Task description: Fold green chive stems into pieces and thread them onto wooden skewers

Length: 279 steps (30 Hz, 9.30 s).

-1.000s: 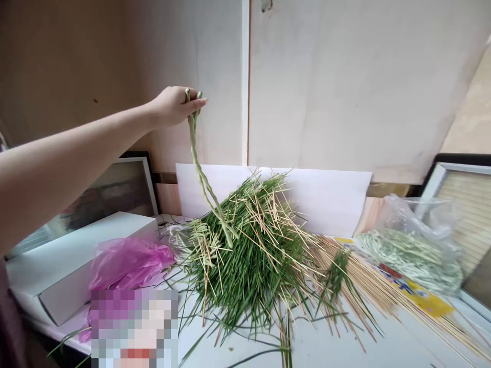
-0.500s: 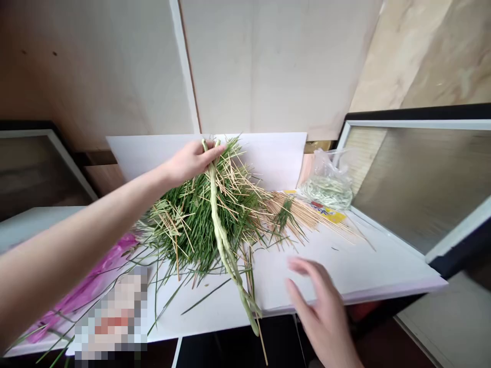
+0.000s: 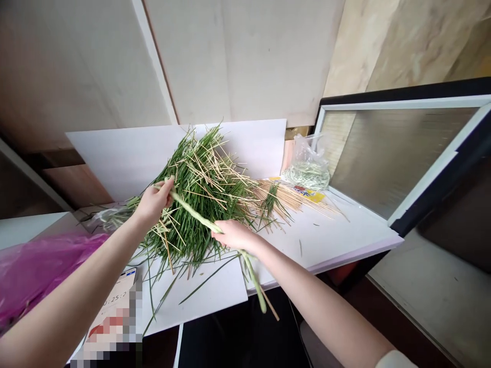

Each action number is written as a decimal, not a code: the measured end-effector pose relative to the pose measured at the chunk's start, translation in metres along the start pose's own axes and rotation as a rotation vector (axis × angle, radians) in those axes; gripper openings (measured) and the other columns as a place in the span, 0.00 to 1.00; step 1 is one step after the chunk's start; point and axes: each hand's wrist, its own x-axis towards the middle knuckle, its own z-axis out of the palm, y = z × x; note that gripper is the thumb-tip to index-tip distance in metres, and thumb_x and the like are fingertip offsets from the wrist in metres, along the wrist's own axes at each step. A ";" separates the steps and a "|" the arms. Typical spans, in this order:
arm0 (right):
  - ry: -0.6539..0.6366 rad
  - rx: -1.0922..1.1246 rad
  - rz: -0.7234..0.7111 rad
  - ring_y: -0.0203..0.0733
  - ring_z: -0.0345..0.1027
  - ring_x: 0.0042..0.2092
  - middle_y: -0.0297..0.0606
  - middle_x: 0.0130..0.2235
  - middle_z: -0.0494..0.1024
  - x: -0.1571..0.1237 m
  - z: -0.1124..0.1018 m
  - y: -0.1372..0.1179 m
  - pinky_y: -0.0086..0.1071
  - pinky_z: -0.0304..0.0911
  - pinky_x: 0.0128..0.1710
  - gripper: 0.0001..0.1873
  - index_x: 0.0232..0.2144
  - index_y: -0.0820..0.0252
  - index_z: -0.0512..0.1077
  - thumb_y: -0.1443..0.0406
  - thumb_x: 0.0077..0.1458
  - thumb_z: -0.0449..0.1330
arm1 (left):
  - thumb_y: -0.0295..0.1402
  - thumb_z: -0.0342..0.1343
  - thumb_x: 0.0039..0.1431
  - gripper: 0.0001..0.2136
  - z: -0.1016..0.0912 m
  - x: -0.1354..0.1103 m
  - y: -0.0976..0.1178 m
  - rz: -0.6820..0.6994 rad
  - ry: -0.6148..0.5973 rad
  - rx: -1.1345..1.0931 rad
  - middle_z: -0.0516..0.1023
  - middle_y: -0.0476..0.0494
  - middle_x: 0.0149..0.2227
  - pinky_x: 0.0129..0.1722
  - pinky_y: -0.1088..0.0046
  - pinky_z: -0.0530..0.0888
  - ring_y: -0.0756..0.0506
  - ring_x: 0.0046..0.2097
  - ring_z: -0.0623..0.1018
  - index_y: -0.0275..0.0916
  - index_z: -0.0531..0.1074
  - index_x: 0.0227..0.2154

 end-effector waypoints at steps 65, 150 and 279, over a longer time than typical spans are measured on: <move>0.027 -0.252 -0.318 0.44 0.71 0.34 0.35 0.33 0.80 -0.043 0.095 0.004 0.34 0.62 0.36 0.09 0.34 0.57 0.73 0.69 0.70 0.59 | 0.36 0.55 0.71 0.07 -0.016 -0.222 -0.103 0.433 -0.237 0.898 0.82 0.42 0.35 0.37 0.62 0.71 0.39 0.37 0.77 0.41 0.76 0.42; 0.166 -0.202 -0.214 0.40 0.70 0.32 0.33 0.30 0.77 -0.027 0.065 0.052 0.29 0.57 0.32 0.07 0.33 0.60 0.77 0.67 0.65 0.67 | 0.31 0.64 0.61 0.14 0.018 -0.173 -0.103 0.111 -0.246 0.513 0.79 0.36 0.50 0.54 0.57 0.64 0.32 0.52 0.71 0.43 0.78 0.50; 0.639 -0.664 -1.024 0.36 0.54 0.22 0.29 0.21 0.66 -0.112 0.072 0.036 0.32 0.56 0.20 0.13 0.27 0.56 0.77 0.71 0.64 0.59 | 0.43 0.69 0.58 0.20 0.050 -0.283 -0.058 -1.082 -0.774 -1.233 0.50 0.62 0.16 0.22 0.76 0.47 0.55 0.19 0.45 0.38 0.65 0.26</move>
